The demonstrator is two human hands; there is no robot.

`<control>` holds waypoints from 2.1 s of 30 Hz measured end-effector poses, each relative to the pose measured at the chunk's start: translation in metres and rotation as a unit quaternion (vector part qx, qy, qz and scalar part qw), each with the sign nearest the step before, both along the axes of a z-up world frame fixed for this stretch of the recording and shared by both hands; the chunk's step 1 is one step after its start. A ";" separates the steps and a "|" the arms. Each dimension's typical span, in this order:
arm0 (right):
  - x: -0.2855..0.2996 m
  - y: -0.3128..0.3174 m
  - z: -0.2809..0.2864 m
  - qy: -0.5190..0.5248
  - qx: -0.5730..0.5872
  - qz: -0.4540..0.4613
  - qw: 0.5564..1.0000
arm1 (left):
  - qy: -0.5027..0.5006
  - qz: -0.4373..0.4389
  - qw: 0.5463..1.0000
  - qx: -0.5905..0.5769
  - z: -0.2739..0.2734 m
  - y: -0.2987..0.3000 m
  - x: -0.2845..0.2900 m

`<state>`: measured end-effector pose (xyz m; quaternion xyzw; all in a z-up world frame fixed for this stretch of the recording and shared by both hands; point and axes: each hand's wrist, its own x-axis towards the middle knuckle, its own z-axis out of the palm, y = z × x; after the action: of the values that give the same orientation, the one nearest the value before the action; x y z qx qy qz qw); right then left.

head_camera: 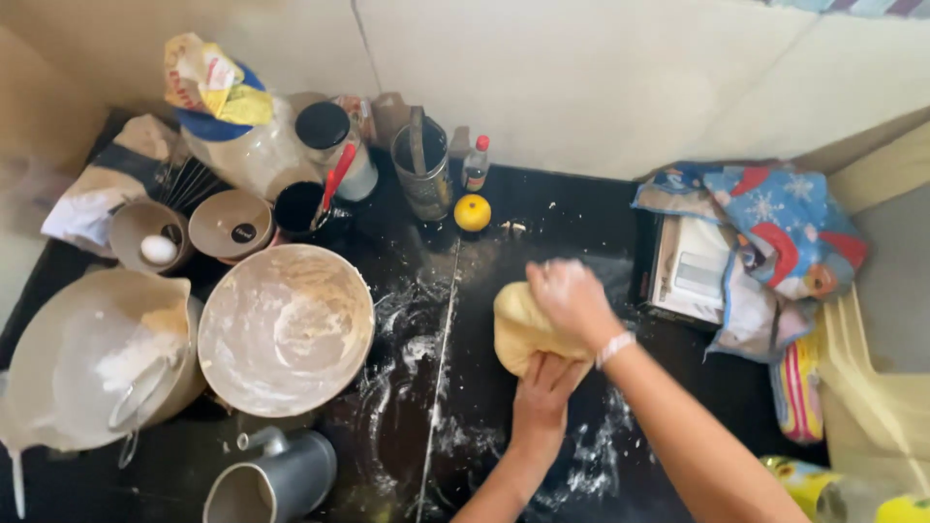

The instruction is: The person is kneading a large ball of dough on a floured countertop.

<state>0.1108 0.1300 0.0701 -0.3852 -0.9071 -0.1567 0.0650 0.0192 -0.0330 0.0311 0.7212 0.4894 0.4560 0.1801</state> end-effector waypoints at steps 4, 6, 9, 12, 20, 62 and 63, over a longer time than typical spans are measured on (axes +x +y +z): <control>-0.018 -0.069 0.000 0.120 -0.015 -0.184 0.975 | 0.107 -0.037 0.991 -0.066 -0.085 -0.013 0.011; -0.015 -0.078 -0.037 0.149 0.033 -0.145 0.978 | 0.121 0.019 0.992 0.021 -0.078 -0.016 0.012; -0.018 -0.039 -0.057 0.103 -0.038 -0.213 0.971 | 0.144 -0.022 0.988 -0.051 -0.034 -0.008 0.001; -0.021 0.008 -0.055 0.099 -0.074 -0.255 0.959 | 0.189 0.014 0.982 -0.005 -0.047 -0.004 0.004; -0.006 0.095 -0.078 0.160 0.009 -0.219 0.962 | 0.188 -0.042 0.979 -0.071 -0.030 0.006 -0.005; -0.007 0.085 -0.053 0.193 -0.171 -0.378 0.889 | 0.163 -0.076 0.979 -0.098 -0.023 0.014 -0.007; -0.012 0.060 -0.029 0.199 -0.285 -0.411 0.843 | 0.144 -0.085 0.979 -0.118 -0.023 0.010 -0.007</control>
<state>0.0991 0.1897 0.0410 -0.7471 -0.6378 0.1769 0.0614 0.0121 -0.0233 0.0082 0.7920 0.4974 0.2695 0.2296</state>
